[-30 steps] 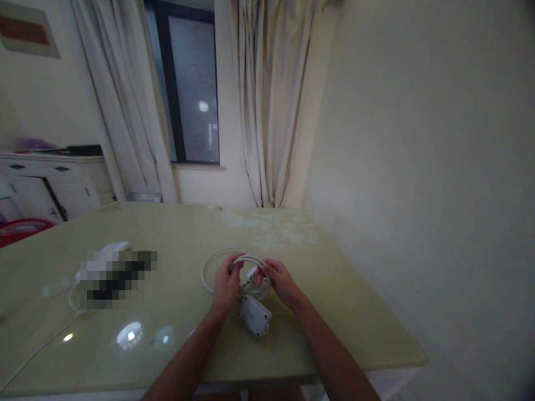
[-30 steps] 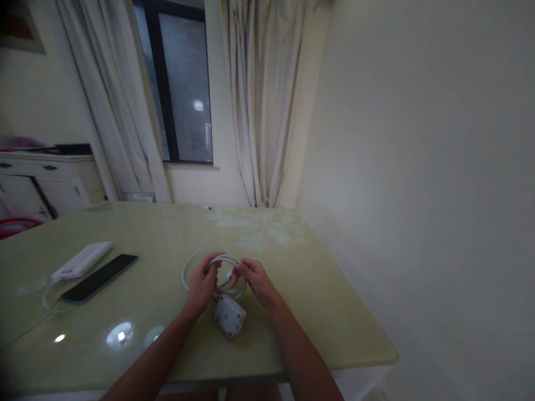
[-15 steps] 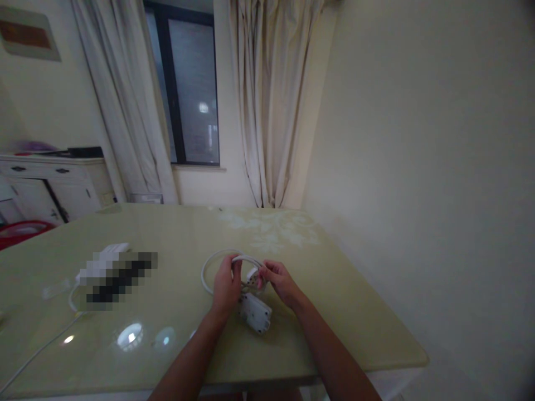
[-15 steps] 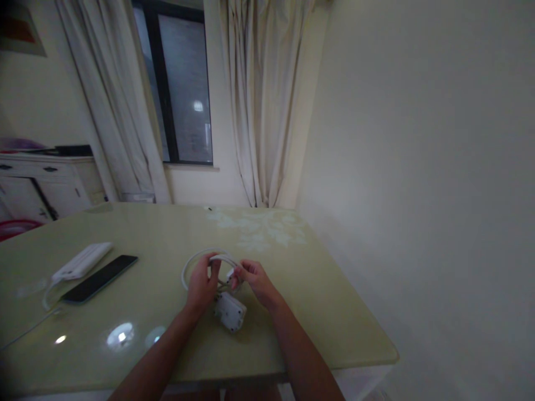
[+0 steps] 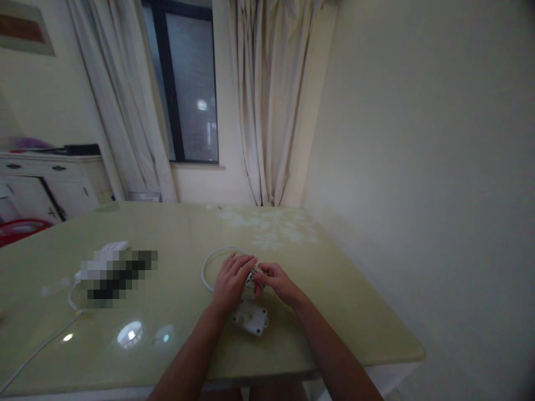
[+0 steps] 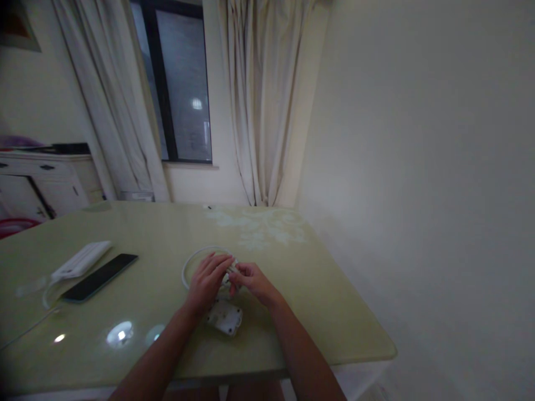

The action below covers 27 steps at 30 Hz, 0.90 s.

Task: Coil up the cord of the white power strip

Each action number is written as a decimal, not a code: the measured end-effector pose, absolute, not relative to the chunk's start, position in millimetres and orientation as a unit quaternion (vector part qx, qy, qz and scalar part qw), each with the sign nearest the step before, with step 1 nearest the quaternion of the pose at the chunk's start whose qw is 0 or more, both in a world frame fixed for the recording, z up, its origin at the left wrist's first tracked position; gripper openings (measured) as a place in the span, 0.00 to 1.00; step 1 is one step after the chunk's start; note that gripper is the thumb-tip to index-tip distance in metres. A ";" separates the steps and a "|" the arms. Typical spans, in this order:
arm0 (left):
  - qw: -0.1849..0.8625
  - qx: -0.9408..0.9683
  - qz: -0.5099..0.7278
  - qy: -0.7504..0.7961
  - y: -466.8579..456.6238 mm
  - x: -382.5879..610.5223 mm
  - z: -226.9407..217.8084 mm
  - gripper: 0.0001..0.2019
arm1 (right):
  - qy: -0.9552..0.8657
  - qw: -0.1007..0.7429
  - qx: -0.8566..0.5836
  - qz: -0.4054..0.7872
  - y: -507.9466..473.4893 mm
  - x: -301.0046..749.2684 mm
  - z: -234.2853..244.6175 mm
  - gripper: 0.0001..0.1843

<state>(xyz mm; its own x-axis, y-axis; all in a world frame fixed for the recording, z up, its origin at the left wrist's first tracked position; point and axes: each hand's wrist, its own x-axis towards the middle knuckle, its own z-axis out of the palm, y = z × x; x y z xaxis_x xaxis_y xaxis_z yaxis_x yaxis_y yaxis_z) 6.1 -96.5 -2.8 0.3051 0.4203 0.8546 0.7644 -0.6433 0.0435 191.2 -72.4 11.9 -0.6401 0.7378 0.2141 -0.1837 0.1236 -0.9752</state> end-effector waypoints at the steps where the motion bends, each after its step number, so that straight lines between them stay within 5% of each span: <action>1: 0.181 -0.780 -0.462 -0.381 -96.5 6.1 -3.7 0.16 | -0.652 0.369 -0.216 0.626 -72.2 190.8 11.5 0.24; 17: 0.078 -0.674 -0.473 -0.562 -95.2 8.5 -11.0 0.15 | -0.644 0.418 -0.223 0.600 -74.0 187.3 10.6 0.20; 27: -0.104 -0.616 -0.529 -0.575 -94.5 14.3 -7.7 0.13 | -0.644 0.369 -0.185 0.644 -79.1 192.0 16.2 0.21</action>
